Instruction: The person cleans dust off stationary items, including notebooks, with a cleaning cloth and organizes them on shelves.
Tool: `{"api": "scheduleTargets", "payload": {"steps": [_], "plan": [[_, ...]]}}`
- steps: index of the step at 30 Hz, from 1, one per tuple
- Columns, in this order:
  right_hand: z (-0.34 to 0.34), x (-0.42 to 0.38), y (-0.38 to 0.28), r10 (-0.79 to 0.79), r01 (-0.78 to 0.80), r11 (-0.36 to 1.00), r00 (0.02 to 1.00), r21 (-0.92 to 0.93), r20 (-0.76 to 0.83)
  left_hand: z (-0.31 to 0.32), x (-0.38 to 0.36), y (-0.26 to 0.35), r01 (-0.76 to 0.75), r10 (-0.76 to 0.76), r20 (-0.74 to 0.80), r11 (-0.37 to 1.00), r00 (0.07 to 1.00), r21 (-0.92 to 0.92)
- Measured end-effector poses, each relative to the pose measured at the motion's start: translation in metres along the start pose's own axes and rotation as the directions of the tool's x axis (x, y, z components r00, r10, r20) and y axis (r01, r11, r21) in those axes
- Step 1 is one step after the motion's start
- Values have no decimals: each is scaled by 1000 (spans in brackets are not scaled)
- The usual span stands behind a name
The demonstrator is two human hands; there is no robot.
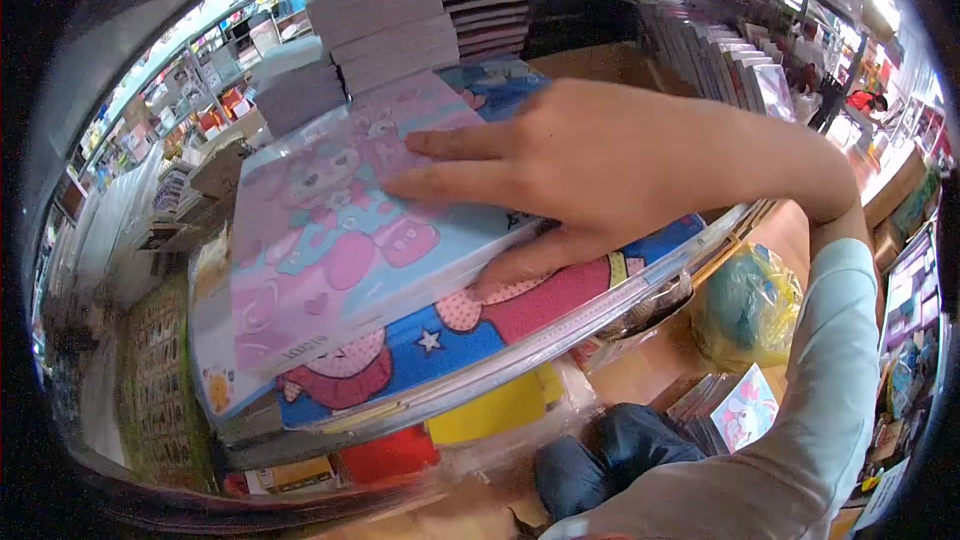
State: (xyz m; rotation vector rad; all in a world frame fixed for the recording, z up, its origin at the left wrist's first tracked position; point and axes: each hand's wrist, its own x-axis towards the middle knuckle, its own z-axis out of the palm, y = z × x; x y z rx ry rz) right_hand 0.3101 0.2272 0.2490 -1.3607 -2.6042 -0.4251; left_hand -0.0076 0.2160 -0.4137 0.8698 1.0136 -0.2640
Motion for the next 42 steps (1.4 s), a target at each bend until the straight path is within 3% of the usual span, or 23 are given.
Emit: {"api": "scheduleTargets", "payload": {"steps": [2,8,9,10,16,18,20,22,23,25,26,28,29,30,32,36,39,41,42], "plan": [[-7,2,-4,68,-62,997,989,-53,133,4,-2,-15,14,-14,-18,1000,1000,-19],[5,1,2,-22,20,1000,997,16,78,13,-29,-91,43,-63,-128,987,990,-155],[7,2,-1,119,-123,979,992,164,34,12,-36,-102,43,-69,-150,984,986,-175],[10,3,-2,95,-99,980,995,174,30,14,-38,-111,36,-69,-165,980,984,-196],[-4,33,47,443,-432,886,896,171,-36,4,-42,-127,-29,-32,-229,966,973,-256],[-2,55,74,371,-380,909,925,169,87,-13,-41,-118,-39,-15,-231,973,973,-225],[-4,74,68,540,-548,836,829,20,143,-27,-34,-101,-50,9,-216,981,976,-187],[17,97,120,322,-324,946,932,-17,167,-39,-31,-88,-50,19,-202,988,979,-149],[21,105,119,343,-344,939,926,-20,160,-48,-38,-82,-45,19,-201,991,979,-126],[23,117,112,391,-422,906,850,12,354,-71,-45,-71,-39,21,-210,995,977,-86],[27,113,108,400,-432,901,849,19,345,-81,-54,-68,-35,19,-219,997,975,-72],[27,111,98,480,-461,875,864,-148,149,-90,-61,-60,-44,28,-228,997,973,-65],[11,118,97,410,-492,870,763,39,500,-91,-68,-63,-41,24,-235,997,972,-68],[14,119,96,404,-485,873,766,38,501,-90,-71,-64,-45,26,-239,996,971,-74],[29,116,98,521,-522,847,776,-101,356,-83,-68,-64,-65,41,-242,994,969,-91],[31,110,95,529,-523,845,791,-108,308,-82,-62,-61,-104,76,-269,990,960,-91],[28,107,97,523,-519,849,800,-98,293,-80,-61,-71,-116,87,-293,990,952,-83],[18,100,87,517,-590,807,736,38,438,-77,-66,-82,-116,85,-317,990,945,-79],[17,97,83,515,-587,808,743,48,427,-78,-70,-86,-119,89,-332,990,939,-73]]}}
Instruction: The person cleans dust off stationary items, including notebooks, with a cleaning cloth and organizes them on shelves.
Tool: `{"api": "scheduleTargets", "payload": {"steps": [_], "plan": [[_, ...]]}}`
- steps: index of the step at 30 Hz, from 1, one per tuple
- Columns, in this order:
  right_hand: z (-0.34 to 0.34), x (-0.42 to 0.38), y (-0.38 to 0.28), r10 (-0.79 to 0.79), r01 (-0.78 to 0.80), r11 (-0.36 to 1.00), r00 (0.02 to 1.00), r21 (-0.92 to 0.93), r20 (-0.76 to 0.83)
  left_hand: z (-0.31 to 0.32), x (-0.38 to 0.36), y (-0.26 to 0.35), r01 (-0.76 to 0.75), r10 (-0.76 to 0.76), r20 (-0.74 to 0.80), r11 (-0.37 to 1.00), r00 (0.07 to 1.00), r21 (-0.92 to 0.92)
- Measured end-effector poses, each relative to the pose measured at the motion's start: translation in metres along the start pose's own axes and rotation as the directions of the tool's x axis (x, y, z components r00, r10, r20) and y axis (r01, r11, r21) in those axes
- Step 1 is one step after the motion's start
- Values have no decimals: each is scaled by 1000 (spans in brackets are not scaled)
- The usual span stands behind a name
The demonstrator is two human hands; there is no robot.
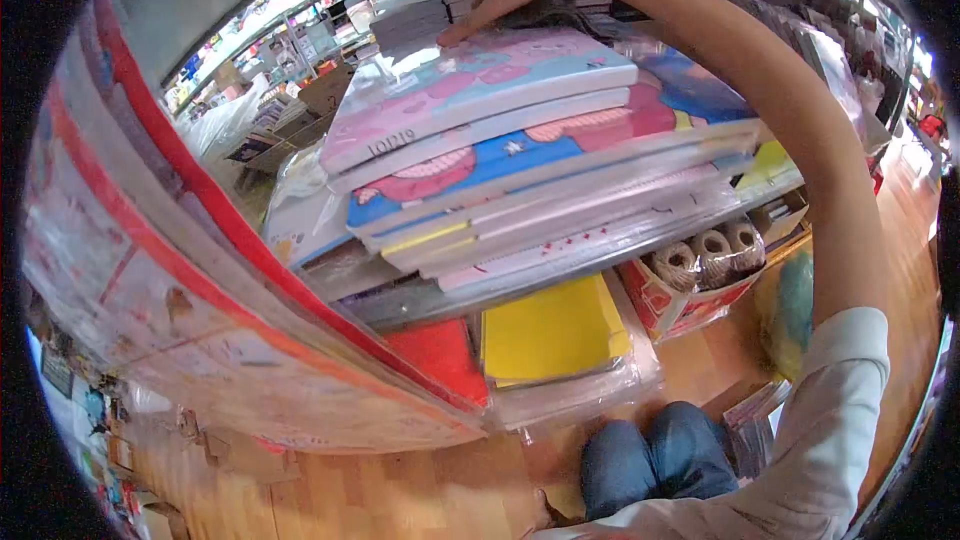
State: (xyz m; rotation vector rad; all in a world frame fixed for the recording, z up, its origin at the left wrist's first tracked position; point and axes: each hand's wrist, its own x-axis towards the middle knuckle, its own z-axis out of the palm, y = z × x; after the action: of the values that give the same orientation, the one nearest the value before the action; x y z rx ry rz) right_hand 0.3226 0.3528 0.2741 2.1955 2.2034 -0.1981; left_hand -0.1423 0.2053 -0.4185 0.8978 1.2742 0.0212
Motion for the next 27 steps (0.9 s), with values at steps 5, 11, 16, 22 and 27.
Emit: {"api": "scheduleTargets", "payload": {"steps": [5,11,16,22,27], "plan": [[-6,-28,-6,-94,101,990,993,-103,72,21,-18,-29,-19,18,-52,1000,998,-17],[33,-58,2,-258,256,965,874,-61,-411,90,-56,-86,-23,15,-85,996,996,-89],[38,-62,30,-189,155,982,741,-110,-645,126,-104,-115,-29,14,-147,994,989,-103],[-1,-198,63,245,-13,929,772,371,-587,249,-227,84,-417,477,415,879,775,-233],[108,-287,48,297,344,837,369,426,-881,264,-331,256,-878,914,134,405,383,-255]]}}
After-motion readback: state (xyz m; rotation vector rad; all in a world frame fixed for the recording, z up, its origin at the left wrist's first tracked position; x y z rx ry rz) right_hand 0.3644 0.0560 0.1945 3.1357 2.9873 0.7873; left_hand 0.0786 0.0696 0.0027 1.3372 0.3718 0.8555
